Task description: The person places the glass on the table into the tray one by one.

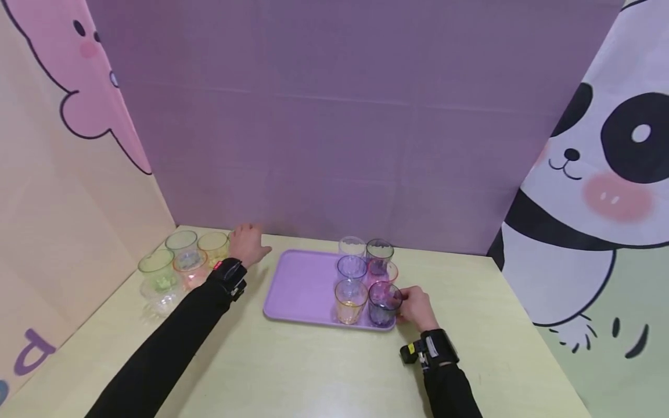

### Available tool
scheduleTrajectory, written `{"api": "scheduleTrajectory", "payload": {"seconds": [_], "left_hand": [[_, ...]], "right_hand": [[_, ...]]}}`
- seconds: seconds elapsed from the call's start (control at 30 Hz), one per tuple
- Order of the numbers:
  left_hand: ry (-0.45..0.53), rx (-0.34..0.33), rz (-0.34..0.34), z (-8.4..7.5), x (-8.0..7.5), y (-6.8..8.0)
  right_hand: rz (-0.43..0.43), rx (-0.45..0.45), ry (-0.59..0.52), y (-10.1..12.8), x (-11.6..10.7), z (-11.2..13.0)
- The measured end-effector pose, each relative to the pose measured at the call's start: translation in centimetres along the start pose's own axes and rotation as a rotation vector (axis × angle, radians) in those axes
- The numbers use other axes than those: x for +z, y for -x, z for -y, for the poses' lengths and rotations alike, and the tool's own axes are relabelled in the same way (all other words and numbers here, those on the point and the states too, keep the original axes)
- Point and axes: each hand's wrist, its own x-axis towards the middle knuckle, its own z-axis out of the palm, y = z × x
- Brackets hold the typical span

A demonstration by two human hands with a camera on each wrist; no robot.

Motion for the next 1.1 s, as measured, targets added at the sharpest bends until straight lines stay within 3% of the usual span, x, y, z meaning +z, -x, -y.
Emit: {"api": "scheduleTrajectory", "payload": {"seconds": [0.23,0.37,0.53,0.67,0.87,1.1], "left_hand": [[-0.006,-0.081,0.049,2.3,1.6,-1.5],[0.004,-0.143,0.085,2.8,2.0,-1.7],[-0.034,-0.162,0.103,3.1,2.7,-1.9],[-0.053,-0.144,0.085,3.5,3.3,-1.9],[-0.072,-0.063,-0.047,3.5,3.5,-1.8],[-0.122,0.0,-0.107,2.7,3.3,-1.5]], "right_hand": [[0.0,0.0,0.003,0.1,0.0,0.0],[0.003,0.007,0.0,0.1,0.0,-0.1],[0.007,0.012,-0.01,-0.1,0.0,-0.2],[0.011,0.008,-0.013,-0.1,0.0,-0.2],[0.013,-0.022,-0.011,-0.1,0.0,-0.3],[0.006,-0.013,-0.005,-0.3,0.0,-0.3]]}}
